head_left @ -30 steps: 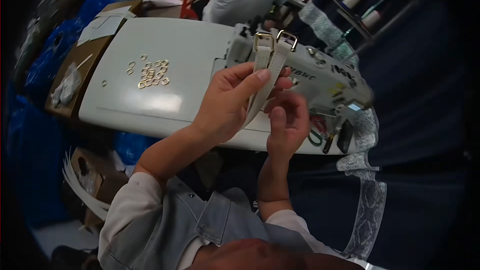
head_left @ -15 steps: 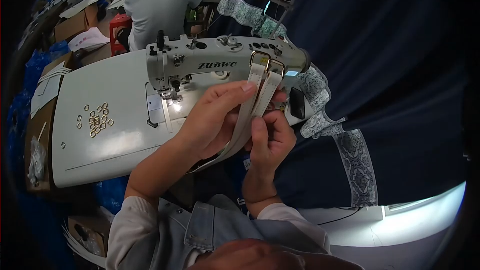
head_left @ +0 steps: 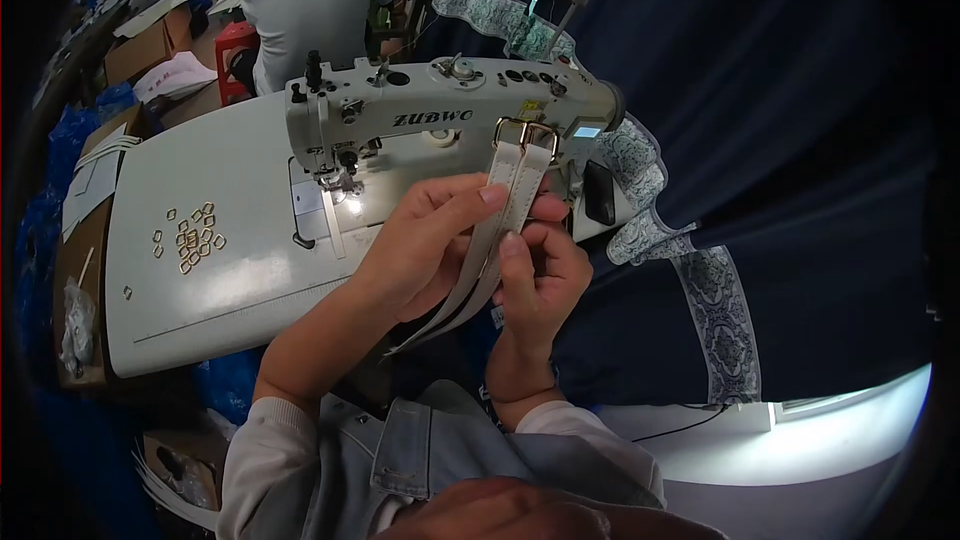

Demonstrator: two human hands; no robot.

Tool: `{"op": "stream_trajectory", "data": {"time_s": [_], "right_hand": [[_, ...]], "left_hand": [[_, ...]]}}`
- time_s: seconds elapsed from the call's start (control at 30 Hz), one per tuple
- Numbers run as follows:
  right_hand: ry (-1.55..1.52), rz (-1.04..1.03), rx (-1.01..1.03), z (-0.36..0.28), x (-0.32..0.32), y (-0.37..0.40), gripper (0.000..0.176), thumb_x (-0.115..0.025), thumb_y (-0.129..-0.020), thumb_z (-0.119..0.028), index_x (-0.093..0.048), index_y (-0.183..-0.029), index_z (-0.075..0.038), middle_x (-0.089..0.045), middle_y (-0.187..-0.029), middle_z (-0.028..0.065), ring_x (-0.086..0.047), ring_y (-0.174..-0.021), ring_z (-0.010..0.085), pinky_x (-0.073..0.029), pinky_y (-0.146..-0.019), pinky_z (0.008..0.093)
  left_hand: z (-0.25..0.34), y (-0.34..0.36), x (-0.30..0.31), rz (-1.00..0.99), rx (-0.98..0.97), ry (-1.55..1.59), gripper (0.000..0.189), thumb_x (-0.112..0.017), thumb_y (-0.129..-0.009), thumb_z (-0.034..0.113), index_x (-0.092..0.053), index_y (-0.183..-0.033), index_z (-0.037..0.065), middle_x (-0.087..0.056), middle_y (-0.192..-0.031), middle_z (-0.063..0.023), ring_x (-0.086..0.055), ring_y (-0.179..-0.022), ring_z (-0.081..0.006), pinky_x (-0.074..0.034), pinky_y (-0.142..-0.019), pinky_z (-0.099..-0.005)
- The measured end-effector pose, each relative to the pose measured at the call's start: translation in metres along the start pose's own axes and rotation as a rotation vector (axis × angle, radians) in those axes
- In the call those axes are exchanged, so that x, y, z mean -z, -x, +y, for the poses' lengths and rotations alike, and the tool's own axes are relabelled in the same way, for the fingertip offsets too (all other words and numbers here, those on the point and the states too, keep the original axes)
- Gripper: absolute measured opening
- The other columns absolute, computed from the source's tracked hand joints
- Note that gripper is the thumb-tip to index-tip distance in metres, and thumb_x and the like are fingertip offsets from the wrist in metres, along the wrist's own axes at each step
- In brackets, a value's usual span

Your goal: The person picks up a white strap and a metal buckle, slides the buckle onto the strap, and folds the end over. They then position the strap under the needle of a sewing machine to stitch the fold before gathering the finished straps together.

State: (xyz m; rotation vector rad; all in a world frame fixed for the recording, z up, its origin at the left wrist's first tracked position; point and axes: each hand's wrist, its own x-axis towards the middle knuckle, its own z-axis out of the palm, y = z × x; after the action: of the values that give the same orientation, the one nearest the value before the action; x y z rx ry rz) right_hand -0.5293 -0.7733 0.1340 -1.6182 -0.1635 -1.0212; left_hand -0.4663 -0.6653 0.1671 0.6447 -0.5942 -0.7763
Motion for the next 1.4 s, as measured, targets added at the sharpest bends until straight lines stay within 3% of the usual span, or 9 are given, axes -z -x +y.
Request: {"op": "stream_trajectory", "data": {"time_s": [0.63,0.7,1.03,1.23,1.3,1.4], "right_hand": [[-0.036,-0.045,-0.058,0.004,0.007,0.001,0.014,-0.057,-0.081,-0.006,-0.052,-0.07,0.001,-0.051,-0.054,-0.0003,-0.041,-0.038,0.0021,-0.029,-0.036,0.0154],[-0.045,-0.074,-0.187,0.003,0.01,0.002,0.01,-0.059,-0.077,-0.005,-0.056,-0.072,0.003,-0.056,-0.06,0.0017,-0.051,-0.052,0.0041,-0.041,-0.05,0.0179],[-0.093,-0.116,-0.266,0.007,0.004,0.003,0.009,-0.058,-0.079,-0.007,-0.057,-0.08,0.003,-0.057,-0.061,0.0015,-0.052,-0.055,0.0041,-0.041,-0.051,0.0177],[-0.044,-0.169,-0.311,0.009,0.009,0.006,0.011,-0.057,-0.081,-0.007,-0.054,-0.075,0.002,-0.053,-0.057,-0.0006,-0.045,-0.051,0.002,-0.034,-0.046,0.0172],[-0.099,-0.157,-0.235,0.01,0.008,0.006,0.011,-0.054,-0.084,-0.006,-0.055,-0.077,0.002,-0.05,-0.055,-0.002,-0.039,-0.039,0.0008,-0.026,-0.037,0.0155],[-0.102,-0.141,-0.315,0.007,0.009,0.007,0.012,-0.059,-0.08,-0.008,-0.055,-0.074,0.001,-0.053,-0.056,-0.0016,-0.045,-0.051,0.0012,-0.034,-0.046,0.017]], "left_hand": [[-0.009,-0.004,0.005,0.042,0.002,-0.02,0.035,-0.045,-0.091,0.016,-0.047,-0.117,-0.007,-0.059,-0.106,-0.0174,-0.059,-0.096,-0.02,-0.047,-0.086,-0.0305],[-0.004,-0.004,0.004,0.026,0.008,0.008,0.038,-0.041,-0.092,0.02,-0.044,-0.119,-0.008,-0.058,-0.108,-0.0188,-0.058,-0.098,-0.0218,-0.047,-0.086,-0.031],[-0.007,-0.005,0.01,0.001,-0.007,0.002,0.044,-0.039,-0.092,0.021,-0.039,-0.123,-0.01,-0.055,-0.112,-0.0221,-0.057,-0.1,-0.024,-0.046,-0.088,-0.0321],[-0.008,-0.005,0.012,-0.012,0.017,-0.013,0.042,-0.041,-0.089,0.015,-0.038,-0.123,-0.01,-0.055,-0.113,-0.0213,-0.058,-0.099,-0.0222,-0.046,-0.088,-0.0304],[-0.01,-0.006,0.01,0.017,0.009,-0.004,0.034,-0.042,-0.089,0.013,-0.048,-0.116,-0.007,-0.06,-0.107,-0.0141,-0.06,-0.09,-0.0175,-0.052,-0.075,-0.0271],[-0.009,-0.005,0.011,-0.016,0.024,0.02,0.033,-0.043,-0.088,0.013,-0.05,-0.114,-0.007,-0.06,-0.107,-0.0138,-0.06,-0.089,-0.0173,-0.052,-0.074,-0.0269]]}}
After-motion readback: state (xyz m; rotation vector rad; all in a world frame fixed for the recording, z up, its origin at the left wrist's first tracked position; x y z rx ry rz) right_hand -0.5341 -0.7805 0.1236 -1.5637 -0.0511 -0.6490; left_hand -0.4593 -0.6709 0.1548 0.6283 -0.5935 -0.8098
